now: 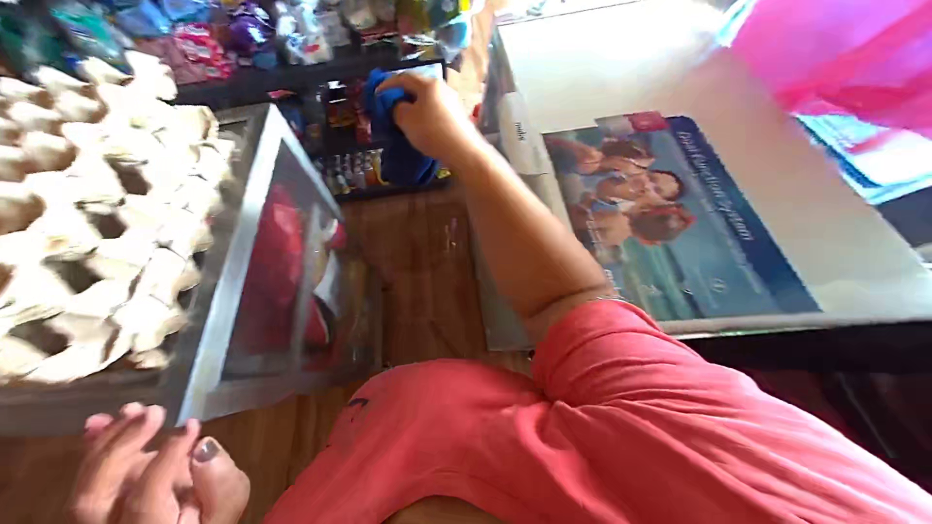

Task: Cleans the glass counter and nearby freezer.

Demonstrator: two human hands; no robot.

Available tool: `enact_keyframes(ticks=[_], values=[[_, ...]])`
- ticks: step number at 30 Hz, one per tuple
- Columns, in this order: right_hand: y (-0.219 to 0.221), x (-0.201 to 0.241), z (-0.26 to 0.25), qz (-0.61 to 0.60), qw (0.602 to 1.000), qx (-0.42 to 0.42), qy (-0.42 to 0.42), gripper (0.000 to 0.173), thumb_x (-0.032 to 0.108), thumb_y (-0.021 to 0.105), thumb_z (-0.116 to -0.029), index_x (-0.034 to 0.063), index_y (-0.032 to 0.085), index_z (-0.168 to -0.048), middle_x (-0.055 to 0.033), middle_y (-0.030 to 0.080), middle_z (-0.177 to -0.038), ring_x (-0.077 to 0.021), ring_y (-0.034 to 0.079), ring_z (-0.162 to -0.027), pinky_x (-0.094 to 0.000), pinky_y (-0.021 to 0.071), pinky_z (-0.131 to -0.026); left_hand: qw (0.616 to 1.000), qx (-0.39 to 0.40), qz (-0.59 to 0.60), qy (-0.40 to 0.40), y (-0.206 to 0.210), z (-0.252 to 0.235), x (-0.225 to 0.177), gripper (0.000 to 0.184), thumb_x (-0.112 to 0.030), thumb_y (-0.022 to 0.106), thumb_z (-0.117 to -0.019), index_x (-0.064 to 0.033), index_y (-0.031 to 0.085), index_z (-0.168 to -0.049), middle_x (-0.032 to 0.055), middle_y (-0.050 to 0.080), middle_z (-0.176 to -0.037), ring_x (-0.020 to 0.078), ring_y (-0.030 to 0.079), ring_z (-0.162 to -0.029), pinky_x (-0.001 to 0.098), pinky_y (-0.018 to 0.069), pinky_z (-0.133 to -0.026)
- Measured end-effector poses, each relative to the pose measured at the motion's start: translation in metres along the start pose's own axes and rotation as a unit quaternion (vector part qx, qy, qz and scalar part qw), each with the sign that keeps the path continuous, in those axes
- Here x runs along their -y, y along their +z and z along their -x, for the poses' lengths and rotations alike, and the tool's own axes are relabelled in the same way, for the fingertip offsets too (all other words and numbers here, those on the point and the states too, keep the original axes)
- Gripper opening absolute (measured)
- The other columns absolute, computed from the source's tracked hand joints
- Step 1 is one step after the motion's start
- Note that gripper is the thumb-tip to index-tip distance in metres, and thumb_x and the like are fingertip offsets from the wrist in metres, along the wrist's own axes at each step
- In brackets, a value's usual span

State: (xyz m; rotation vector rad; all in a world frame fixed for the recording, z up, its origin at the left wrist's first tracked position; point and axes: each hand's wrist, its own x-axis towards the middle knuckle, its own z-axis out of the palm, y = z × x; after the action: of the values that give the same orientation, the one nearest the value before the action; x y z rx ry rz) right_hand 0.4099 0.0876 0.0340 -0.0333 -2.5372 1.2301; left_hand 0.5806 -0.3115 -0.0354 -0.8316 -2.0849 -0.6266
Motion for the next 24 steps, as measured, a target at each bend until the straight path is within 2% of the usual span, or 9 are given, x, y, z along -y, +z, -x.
enact_keyframes(ticks=[2, 4, 7, 8, 11, 14, 16, 18, 24], values=[[-0.060, -0.008, 0.041, 0.037, 0.998, -0.034, 0.033, 0.039, 0.011, 0.052, -0.1002, 0.0127, 0.064, -0.137, -0.0113, 0.060, -0.142, -0.0229, 0.058, -0.130, -0.0465, 0.0474, -0.107, 0.992, 0.027, 0.101, 0.066, 0.037, -0.026, -0.015, 0.020, -0.021, 0.047, -0.1049, -0.0181, 0.062, -0.118, -0.0081, 0.056, -0.137, 0.0097, 0.043, -0.142, 0.0410, 0.0312, -0.123], [-0.109, -0.013, 0.088, 0.092, 0.989, -0.080, 0.079, 0.039, 0.014, 0.054, -0.1009, 0.0140, 0.063, -0.139, -0.0101, 0.055, -0.147, -0.0215, 0.055, -0.132, -0.0451, 0.0469, -0.107, 0.977, 0.050, 0.185, 0.094, 0.090, -0.046, -0.024, 0.019, -0.021, 0.047, -0.1061, -0.0130, 0.063, -0.114, -0.0001, 0.062, -0.129, 0.0140, 0.052, -0.135, 0.0385, 0.0400, -0.117], [-0.153, -0.032, 0.159, 0.156, 0.968, -0.123, 0.154, 0.044, 0.019, 0.057, -0.0996, 0.0115, 0.060, -0.143, -0.0166, 0.050, -0.150, -0.0292, 0.051, -0.136, -0.0522, 0.0449, -0.107, 0.949, 0.047, 0.293, 0.106, 0.180, -0.068, -0.040, 0.020, -0.017, 0.049, -0.1053, -0.0058, 0.065, -0.109, 0.0090, 0.067, -0.120, 0.0164, 0.059, -0.125, 0.0344, 0.0475, -0.108], [-0.160, -0.043, 0.178, 0.167, 0.961, -0.117, 0.186, 0.050, 0.020, 0.061, -0.0978, 0.0103, 0.056, -0.146, -0.0201, 0.046, -0.153, -0.0338, 0.049, -0.138, -0.0563, 0.0439, -0.108, 0.940, 0.056, 0.320, 0.102, 0.208, -0.074, -0.048, 0.021, -0.017, 0.050, -0.1048, -0.0039, 0.066, -0.108, 0.0114, 0.066, -0.119, 0.0173, 0.061, -0.123, 0.0347, 0.0495, -0.106], [-0.164, -0.092, 0.229, 0.175, 0.942, -0.027, 0.286, 0.074, 0.026, 0.070, -0.0946, 0.0108, 0.037, -0.159, -0.0288, 0.018, -0.167, -0.0496, 0.035, -0.146, -0.0698, 0.0395, -0.108, 0.913, 0.119, 0.381, 0.082, 0.280, -0.093, -0.075, 0.024, -0.009, 0.052, -0.0981, 0.0039, 0.070, -0.109, 0.0211, 0.068, -0.117, 0.0266, 0.065, -0.116, 0.0391, 0.0523, -0.102], [-0.143, -0.154, 0.262, 0.206, 0.906, -0.003, 0.369, 0.078, 0.053, 0.068, -0.0952, 0.0183, 0.039, -0.159, -0.0267, 0.008, -0.170, -0.0564, 0.011, -0.153, -0.0825, 0.0205, -0.109, 0.880, 0.216, 0.419, 0.052, 0.340, -0.112, -0.094, 0.030, -0.002, 0.055, -0.0946, 0.0067, 0.069, -0.119, 0.0248, 0.066, -0.126, 0.0323, 0.063, -0.122, 0.0440, 0.0508, -0.105], [-0.117, -0.196, 0.274, 0.254, 0.891, -0.026, 0.375, 0.074, 0.058, 0.060, -0.0975, 0.0217, 0.041, -0.159, -0.0251, 0.009, -0.171, -0.0544, 0.003, -0.155, -0.0836, 0.0093, -0.111, 0.864, 0.248, 0.437, 0.030, 0.378, -0.124, -0.100, 0.030, -0.002, 0.055, -0.0963, 0.0052, 0.068, -0.123, 0.0238, 0.065, -0.130, 0.0317, 0.062, -0.125, 0.0435, 0.0497, -0.107], [-0.097, -0.223, 0.274, 0.290, 0.875, -0.024, 0.386, 0.063, 0.055, 0.048, -0.1039, 0.0242, 0.042, -0.159, -0.0217, 0.014, -0.171, -0.0477, 0.006, -0.157, -0.0770, 0.0044, -0.118, 0.857, 0.272, 0.438, 0.017, 0.411, -0.138, -0.101, 0.030, -0.003, 0.054, -0.0981, 0.0033, 0.068, -0.124, 0.0225, 0.064, -0.132, 0.0304, 0.061, -0.126, 0.0427, 0.0493, -0.107], [-0.114, -0.273, 0.189, 0.304, 0.848, -0.055, 0.432, 0.057, 0.049, 0.039, -0.1082, 0.0223, 0.041, -0.159, -0.0239, 0.018, -0.169, -0.0495, 0.011, -0.156, -0.0744, 0.0110, -0.118, 0.821, 0.337, 0.461, -0.026, 0.518, -0.194, -0.103, 0.032, -0.004, 0.053, -0.0989, 0.0000, 0.068, -0.127, 0.0205, 0.062, -0.136, 0.0282, 0.056, -0.131, 0.0426, 0.0467, -0.107]])
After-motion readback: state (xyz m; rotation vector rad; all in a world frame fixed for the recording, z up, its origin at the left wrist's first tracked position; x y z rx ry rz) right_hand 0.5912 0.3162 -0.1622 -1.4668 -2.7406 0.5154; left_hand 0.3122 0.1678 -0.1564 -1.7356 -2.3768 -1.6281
